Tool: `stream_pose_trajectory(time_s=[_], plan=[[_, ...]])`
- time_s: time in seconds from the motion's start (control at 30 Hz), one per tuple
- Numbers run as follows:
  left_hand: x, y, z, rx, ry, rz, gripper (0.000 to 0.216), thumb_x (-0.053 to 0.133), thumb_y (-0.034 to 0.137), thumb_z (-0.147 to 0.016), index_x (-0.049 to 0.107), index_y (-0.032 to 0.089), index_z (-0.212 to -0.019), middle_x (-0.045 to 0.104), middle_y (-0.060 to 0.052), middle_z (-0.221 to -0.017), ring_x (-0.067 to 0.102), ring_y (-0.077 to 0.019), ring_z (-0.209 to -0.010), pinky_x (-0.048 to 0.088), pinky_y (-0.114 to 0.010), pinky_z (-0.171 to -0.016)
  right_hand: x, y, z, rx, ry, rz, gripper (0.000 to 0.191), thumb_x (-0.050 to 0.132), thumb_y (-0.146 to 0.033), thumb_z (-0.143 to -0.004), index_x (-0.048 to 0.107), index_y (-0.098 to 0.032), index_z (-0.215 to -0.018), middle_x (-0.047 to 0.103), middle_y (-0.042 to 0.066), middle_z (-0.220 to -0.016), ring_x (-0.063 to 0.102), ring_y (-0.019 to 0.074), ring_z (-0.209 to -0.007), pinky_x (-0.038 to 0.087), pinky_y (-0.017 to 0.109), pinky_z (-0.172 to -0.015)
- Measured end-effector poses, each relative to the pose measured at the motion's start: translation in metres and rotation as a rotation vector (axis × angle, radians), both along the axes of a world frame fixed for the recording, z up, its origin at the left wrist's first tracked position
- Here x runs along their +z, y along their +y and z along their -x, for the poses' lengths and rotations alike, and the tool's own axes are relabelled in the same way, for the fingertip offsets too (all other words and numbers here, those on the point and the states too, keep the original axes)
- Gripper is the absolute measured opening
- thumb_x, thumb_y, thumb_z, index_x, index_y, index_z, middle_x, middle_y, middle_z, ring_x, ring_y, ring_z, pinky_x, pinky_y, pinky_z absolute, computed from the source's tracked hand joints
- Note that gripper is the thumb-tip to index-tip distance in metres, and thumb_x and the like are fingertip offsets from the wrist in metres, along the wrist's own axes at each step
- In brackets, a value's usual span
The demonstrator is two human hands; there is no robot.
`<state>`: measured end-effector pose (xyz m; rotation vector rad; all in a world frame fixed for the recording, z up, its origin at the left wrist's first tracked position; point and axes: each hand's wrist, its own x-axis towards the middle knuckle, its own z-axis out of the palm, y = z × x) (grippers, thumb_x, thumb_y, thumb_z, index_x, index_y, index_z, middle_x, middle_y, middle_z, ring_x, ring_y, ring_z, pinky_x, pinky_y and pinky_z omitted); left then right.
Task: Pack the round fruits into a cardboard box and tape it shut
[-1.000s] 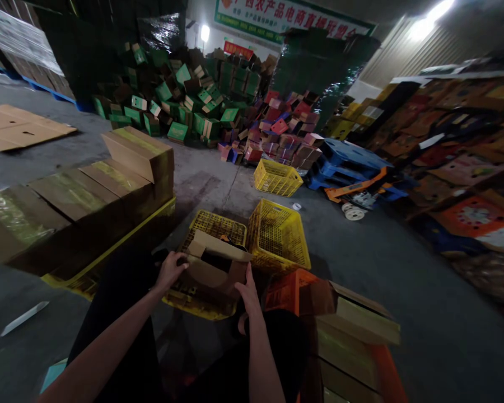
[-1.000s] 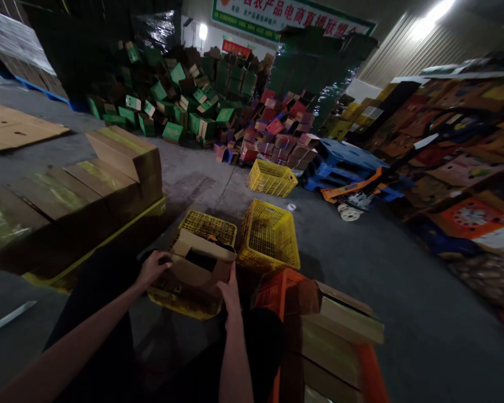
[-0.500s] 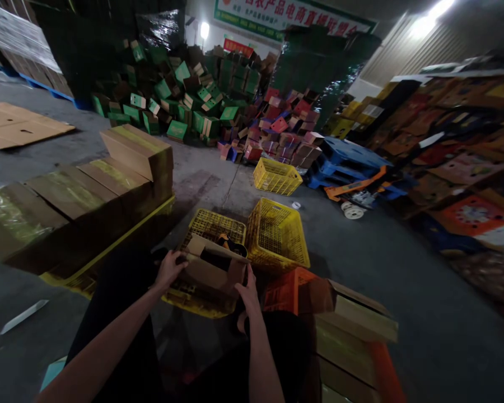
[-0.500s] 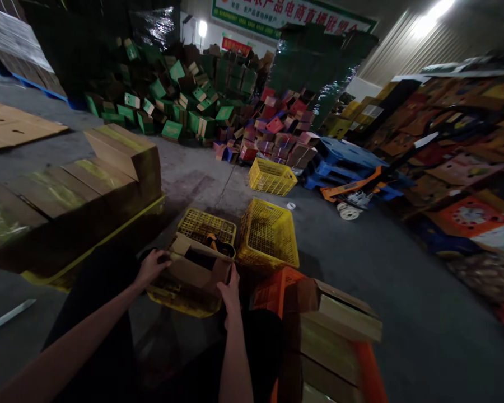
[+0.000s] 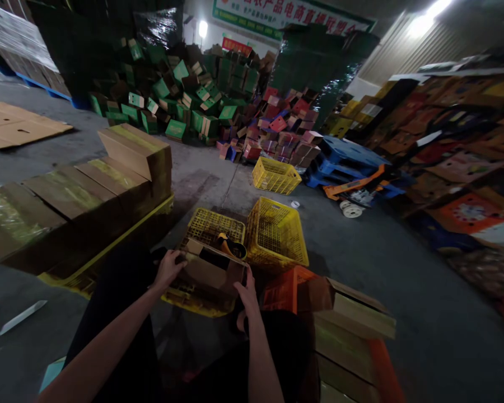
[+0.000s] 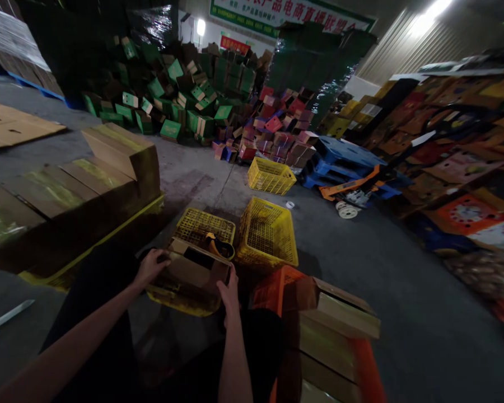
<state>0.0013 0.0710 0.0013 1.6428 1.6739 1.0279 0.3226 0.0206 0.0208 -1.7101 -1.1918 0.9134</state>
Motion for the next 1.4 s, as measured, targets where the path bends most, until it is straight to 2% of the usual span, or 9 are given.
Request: stream_pose_trajectory(time_s=[0.2, 0.3, 0.43, 0.53, 0.73, 0.87, 1.07, 1.23, 1.4], plan=[[-0.001, 0.0, -0.001, -0.021, -0.009, -0.027, 0.022, 0.064, 0.023, -0.079, 0.07, 0.017, -0.1, 0.062, -0.008, -0.105, 0.062, -0.0252, -0.103, 0.049, -0.038, -0.095, 0.0, 0.0, 0.004, 0.006, 0.057, -0.019, 0.083, 0.061, -0.022, -0.064, 0.046, -0.022, -0.145, 0.057, 0.008, -0.138, 0.05, 0.0283, -0.131, 0.041, 0.041, -0.11], [0.0, -0.001, -0.002, -0.021, -0.014, -0.029, 0.037, 0.063, 0.022, -0.08, 0.065, 0.016, -0.116, 0.063, -0.01, -0.113, 0.061, -0.0275, -0.109, 0.048, -0.041, -0.098, 0.002, 0.0, 0.006, 0.013, 0.093, -0.031, 0.081, 0.06, -0.021, -0.064, 0.047, -0.023, -0.144, 0.061, 0.007, -0.132, 0.052, 0.0273, -0.127, 0.043, 0.041, -0.108], [0.01, -0.004, -0.001, -0.058, -0.019, 0.001, 0.078, 0.062, 0.023, -0.082, 0.033, 0.023, -0.154, 0.058, -0.012, -0.132, 0.056, -0.0298, -0.12, 0.045, -0.041, -0.101, 0.004, 0.0, 0.007, 0.03, 0.115, -0.056, 0.08, 0.059, -0.02, -0.064, 0.047, -0.024, -0.143, 0.062, 0.006, -0.13, 0.055, 0.0263, -0.125, 0.045, 0.04, -0.105], [0.016, -0.005, -0.001, -0.086, 0.011, 0.036, 0.086, 0.06, 0.024, -0.084, 0.019, 0.028, -0.16, 0.058, -0.011, -0.13, 0.055, -0.0308, -0.12, 0.044, -0.041, -0.1, 0.005, 0.0, 0.008, 0.042, 0.109, -0.057, 0.081, 0.058, -0.021, -0.065, 0.046, -0.023, -0.145, 0.061, 0.007, -0.132, 0.054, 0.0263, -0.125, 0.046, 0.04, -0.104], [0.007, 0.0, -0.001, -0.088, 0.049, 0.013, 0.075, 0.059, 0.024, -0.083, 0.037, 0.028, -0.155, 0.058, -0.008, -0.115, 0.057, -0.0279, -0.109, 0.044, -0.04, -0.1, 0.008, -0.001, 0.009, 0.048, 0.105, -0.058, 0.081, 0.059, -0.021, -0.065, 0.046, -0.024, -0.144, 0.062, 0.006, -0.132, 0.056, 0.0265, -0.124, 0.047, 0.04, -0.103], [-0.001, 0.002, -0.001, -0.094, 0.053, 0.013, 0.073, 0.058, 0.024, -0.083, 0.039, 0.028, -0.154, 0.057, -0.008, -0.114, 0.056, -0.0265, -0.109, 0.044, -0.039, -0.1, 0.008, -0.001, 0.008, 0.043, 0.111, -0.058, 0.081, 0.06, -0.021, -0.065, 0.047, -0.024, -0.144, 0.063, 0.006, -0.131, 0.057, 0.0259, -0.122, 0.046, 0.039, -0.104], [-0.004, 0.003, 0.0, -0.097, 0.065, 0.001, 0.069, 0.058, 0.025, -0.083, 0.045, 0.026, -0.151, 0.057, -0.008, -0.113, 0.056, -0.0262, -0.107, 0.044, -0.039, -0.1, 0.0, -0.001, 0.006, 0.018, 0.049, -0.025, 0.082, 0.059, -0.023, -0.067, 0.045, -0.024, -0.147, 0.063, 0.006, -0.128, 0.054, 0.0263, -0.124, 0.044, 0.04, -0.106], [-0.005, 0.004, 0.0, -0.1, 0.107, -0.006, 0.068, 0.058, 0.024, -0.083, 0.046, 0.025, -0.15, 0.056, -0.009, -0.114, 0.056, -0.0268, -0.108, 0.043, -0.04, -0.101, -0.002, -0.003, 0.003, -0.038, -0.037, 0.029, 0.081, 0.063, -0.025, -0.067, 0.05, -0.025, -0.146, 0.064, 0.007, -0.115, 0.059, 0.0285, -0.115, 0.045, 0.041, -0.105], [-0.009, 0.004, 0.0, -0.102, 0.1, -0.029, 0.065, 0.056, 0.024, -0.083, 0.049, 0.025, -0.148, 0.056, -0.01, -0.115, 0.056, -0.0274, -0.108, 0.044, -0.041, -0.1, -0.004, -0.002, 0.003, -0.094, -0.089, 0.013, 0.08, 0.069, -0.027, -0.062, 0.057, -0.022, -0.141, 0.065, 0.008, -0.11, 0.061, 0.0299, -0.112, 0.043, 0.041, -0.107]])
